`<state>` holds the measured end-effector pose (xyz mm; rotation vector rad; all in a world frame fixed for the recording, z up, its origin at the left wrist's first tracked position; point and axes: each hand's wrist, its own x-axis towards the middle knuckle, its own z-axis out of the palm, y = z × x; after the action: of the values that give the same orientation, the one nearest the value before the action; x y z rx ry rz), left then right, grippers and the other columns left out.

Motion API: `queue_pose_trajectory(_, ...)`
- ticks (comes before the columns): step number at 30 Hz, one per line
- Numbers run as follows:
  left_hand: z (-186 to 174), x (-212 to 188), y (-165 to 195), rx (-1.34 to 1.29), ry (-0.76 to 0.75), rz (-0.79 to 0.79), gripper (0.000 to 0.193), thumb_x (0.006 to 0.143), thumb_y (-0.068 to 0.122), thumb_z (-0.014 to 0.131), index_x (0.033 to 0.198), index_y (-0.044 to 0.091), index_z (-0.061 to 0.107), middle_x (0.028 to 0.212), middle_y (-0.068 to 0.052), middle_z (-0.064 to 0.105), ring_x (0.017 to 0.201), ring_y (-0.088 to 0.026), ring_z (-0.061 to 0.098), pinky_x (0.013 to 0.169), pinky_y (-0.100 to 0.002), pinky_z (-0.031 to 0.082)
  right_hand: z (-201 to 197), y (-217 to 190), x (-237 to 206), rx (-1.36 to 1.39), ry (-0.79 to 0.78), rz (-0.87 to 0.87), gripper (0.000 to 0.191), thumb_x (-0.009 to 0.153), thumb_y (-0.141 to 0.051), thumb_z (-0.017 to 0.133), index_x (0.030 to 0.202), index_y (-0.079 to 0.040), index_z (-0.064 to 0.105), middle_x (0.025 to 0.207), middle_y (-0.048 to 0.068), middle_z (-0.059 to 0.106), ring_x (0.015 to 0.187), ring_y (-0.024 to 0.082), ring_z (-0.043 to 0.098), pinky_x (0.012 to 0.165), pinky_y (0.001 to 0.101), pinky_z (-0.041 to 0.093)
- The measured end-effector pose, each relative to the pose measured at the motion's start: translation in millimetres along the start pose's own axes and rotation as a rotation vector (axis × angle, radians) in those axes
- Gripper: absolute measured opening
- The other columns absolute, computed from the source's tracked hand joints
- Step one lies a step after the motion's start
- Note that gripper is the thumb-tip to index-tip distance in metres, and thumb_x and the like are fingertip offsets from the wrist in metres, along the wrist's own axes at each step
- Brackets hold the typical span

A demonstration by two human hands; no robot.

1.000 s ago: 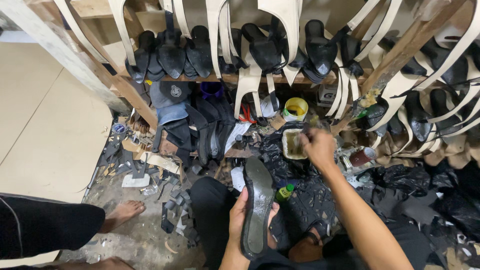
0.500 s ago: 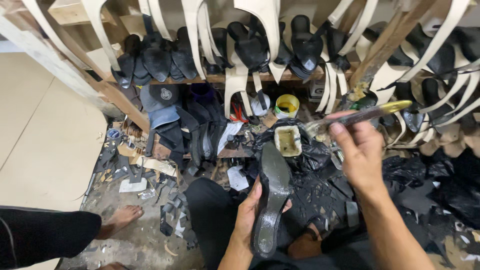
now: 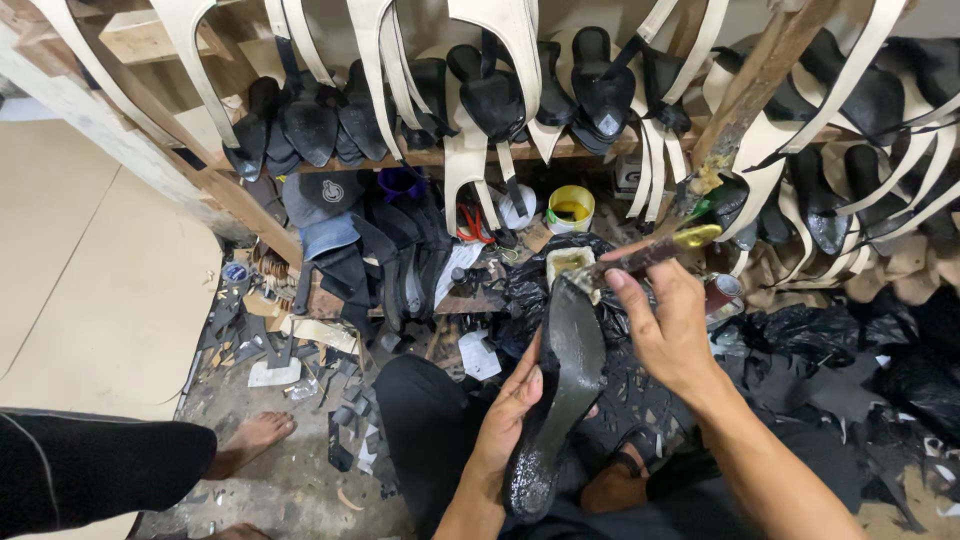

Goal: The person applies adhesive to the sole of a black shoe part using a brush, then sets it aside and repeats the process on another part. The person works on the floor in a cluttered workshop with shelves of shoe parts.

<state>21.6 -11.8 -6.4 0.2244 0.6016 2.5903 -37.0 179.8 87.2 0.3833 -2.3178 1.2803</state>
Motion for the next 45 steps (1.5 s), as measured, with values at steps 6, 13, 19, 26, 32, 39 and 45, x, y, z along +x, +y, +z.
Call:
queue_pose_trajectory(6, 3, 4, -5, -0.008, -0.001, 0.002, 0.068, 0.106, 0.018, 0.055, 0.167, 0.009, 0.027, 0.146, -0.013, 0.057, 0.120, -0.021, 0.066, 0.102, -0.035, 0.055, 3, 12, -4, 0.249, -0.037, 0.149, 0.019, 0.102, -0.013, 0.060, 0.113, 0.000, 0.067, 0.100, 0.005, 0.071, 0.094, 0.012, 0.064, 0.087, 0.0286, 0.052)
queue_pose_trajectory(13, 12, 6, -1, 0.012, 0.073, 0.005, 0.066, 0.106, 0.021, 0.052, 0.166, 0.008, 0.028, 0.146, -0.011, 0.058, 0.118, -0.020, 0.066, 0.097, -0.035, 0.057, 6, 15, -15, 0.265, -0.076, 0.153, 0.019, 0.102, -0.014, 0.060, 0.114, 0.000, 0.068, 0.094, 0.005, 0.070, 0.088, 0.011, 0.063, 0.082, 0.0267, 0.052)
queue_pose_trajectory(19, 15, 12, 2, 0.036, 0.039, 0.024, 0.066, 0.109, 0.026, 0.049, 0.169, 0.011, 0.026, 0.135, -0.011, 0.061, 0.108, -0.019, 0.068, 0.092, -0.038, 0.059, 7, 6, -22, 0.163, -0.087, 0.009, 0.017, 0.100, -0.011, 0.060, 0.111, 0.000, 0.067, 0.099, 0.010, 0.069, 0.084, 0.017, 0.064, 0.078, 0.0288, 0.051)
queue_pose_trajectory(26, 12, 19, 9, 0.033, 0.000, 0.039, 0.064, 0.110, 0.026, 0.045, 0.169, 0.012, 0.025, 0.139, -0.011, 0.060, 0.109, -0.019, 0.067, 0.091, -0.037, 0.059, 6, 6, -25, 0.146, -0.113, -0.269, 0.013, 0.099, -0.004, 0.061, 0.111, 0.001, 0.065, 0.108, 0.014, 0.070, 0.101, 0.028, 0.070, 0.091, 0.0363, 0.055)
queue_pose_trajectory(32, 7, 28, 15, 0.008, 0.080, 0.017, 0.060, 0.107, 0.024, 0.040, 0.165, 0.015, 0.027, 0.140, -0.008, 0.060, 0.111, -0.019, 0.067, 0.089, -0.039, 0.059, -2, 13, -28, 0.063, -0.306, -0.320, 0.023, 0.088, 0.002, 0.061, 0.111, 0.002, 0.067, 0.106, 0.017, 0.067, 0.102, 0.031, 0.068, 0.089, 0.0390, 0.054)
queue_pose_trajectory(39, -1, 27, 0, -0.038, -0.056, 0.034, 0.057, 0.117, 0.022, 0.040, 0.172, 0.013, 0.028, 0.139, -0.011, 0.059, 0.110, -0.021, 0.065, 0.094, -0.043, 0.058, 4, 19, -21, 0.040, -0.072, -0.327, 0.024, 0.093, 0.005, 0.064, 0.115, -0.003, 0.064, 0.109, 0.014, 0.068, 0.101, 0.030, 0.068, 0.090, 0.0387, 0.054)
queue_pose_trajectory(45, -12, 40, 10, -0.126, -0.064, 0.127, 0.055, 0.114, 0.015, 0.038, 0.168, 0.010, 0.028, 0.156, -0.010, 0.051, 0.135, -0.022, 0.055, 0.112, -0.038, 0.045, 3, 5, -34, 0.103, -0.306, -0.382, 0.052, 0.063, 0.016, 0.058, 0.112, -0.002, 0.064, 0.104, 0.015, 0.065, 0.094, 0.031, 0.066, 0.083, 0.0366, 0.056)
